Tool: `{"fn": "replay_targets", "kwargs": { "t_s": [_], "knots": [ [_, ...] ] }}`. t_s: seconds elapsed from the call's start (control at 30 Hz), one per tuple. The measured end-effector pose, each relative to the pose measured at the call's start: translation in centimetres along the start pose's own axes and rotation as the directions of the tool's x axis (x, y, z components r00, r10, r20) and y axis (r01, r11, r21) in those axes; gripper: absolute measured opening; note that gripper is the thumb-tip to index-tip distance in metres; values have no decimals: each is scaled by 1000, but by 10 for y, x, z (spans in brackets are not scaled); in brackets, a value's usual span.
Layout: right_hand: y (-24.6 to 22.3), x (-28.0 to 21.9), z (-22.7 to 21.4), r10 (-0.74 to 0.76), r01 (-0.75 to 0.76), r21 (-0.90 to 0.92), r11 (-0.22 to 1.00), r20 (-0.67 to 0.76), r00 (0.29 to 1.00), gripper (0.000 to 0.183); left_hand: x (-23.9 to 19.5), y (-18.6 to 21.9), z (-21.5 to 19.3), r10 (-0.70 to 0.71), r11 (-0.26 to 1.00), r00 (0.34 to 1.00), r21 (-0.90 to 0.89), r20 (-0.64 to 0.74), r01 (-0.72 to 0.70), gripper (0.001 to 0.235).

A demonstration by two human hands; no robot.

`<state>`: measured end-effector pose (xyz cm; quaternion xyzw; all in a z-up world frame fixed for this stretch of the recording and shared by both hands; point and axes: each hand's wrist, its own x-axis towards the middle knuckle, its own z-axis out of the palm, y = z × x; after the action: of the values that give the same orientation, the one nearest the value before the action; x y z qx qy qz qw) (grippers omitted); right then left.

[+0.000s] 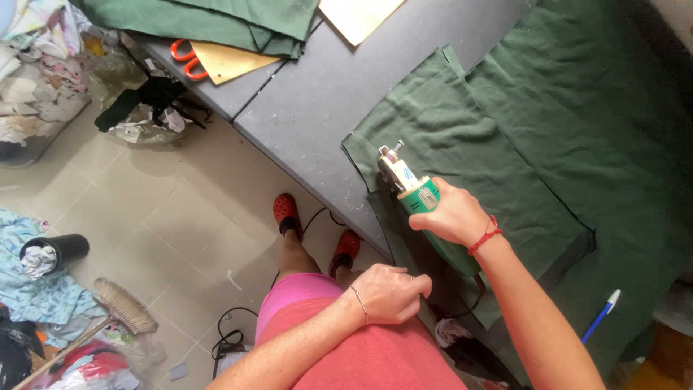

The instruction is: Cutting green fabric using an electric rotary cutter and marking it with a pen according to patterns.

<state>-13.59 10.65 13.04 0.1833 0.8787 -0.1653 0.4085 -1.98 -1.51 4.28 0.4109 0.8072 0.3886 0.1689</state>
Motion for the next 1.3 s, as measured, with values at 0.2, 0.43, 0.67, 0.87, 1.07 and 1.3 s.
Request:
{"fn": "replay_targets", "kwargs": {
  "t_s": [0.2,0.43,0.67,0.87,1.07,1.3],
  "knots": [
    [-31,8,-10,-6,6,17,1000,3,1000,34,-4,6,-24,-136,980,990,-140,41,141,17],
    [-68,25,-19,28,-26,66,997,-25,999,36,-10,-12,-102,-135,883,976,-427,173,198,18],
    [-84,17,-6,113,-105,175,979,-39,993,43,-23,-115,-250,-353,758,934,-571,49,316,17],
    [-110,-12,45,421,-392,466,793,47,906,44,8,-199,-299,-123,913,890,302,-439,275,20],
    [-152,-11,51,582,-474,720,507,120,804,42,38,-196,-236,174,945,976,299,-129,-129,36],
    [-170,-3,46,598,-449,785,427,128,791,46,54,-213,-232,326,901,938,340,-118,-270,29]
  ]
}}
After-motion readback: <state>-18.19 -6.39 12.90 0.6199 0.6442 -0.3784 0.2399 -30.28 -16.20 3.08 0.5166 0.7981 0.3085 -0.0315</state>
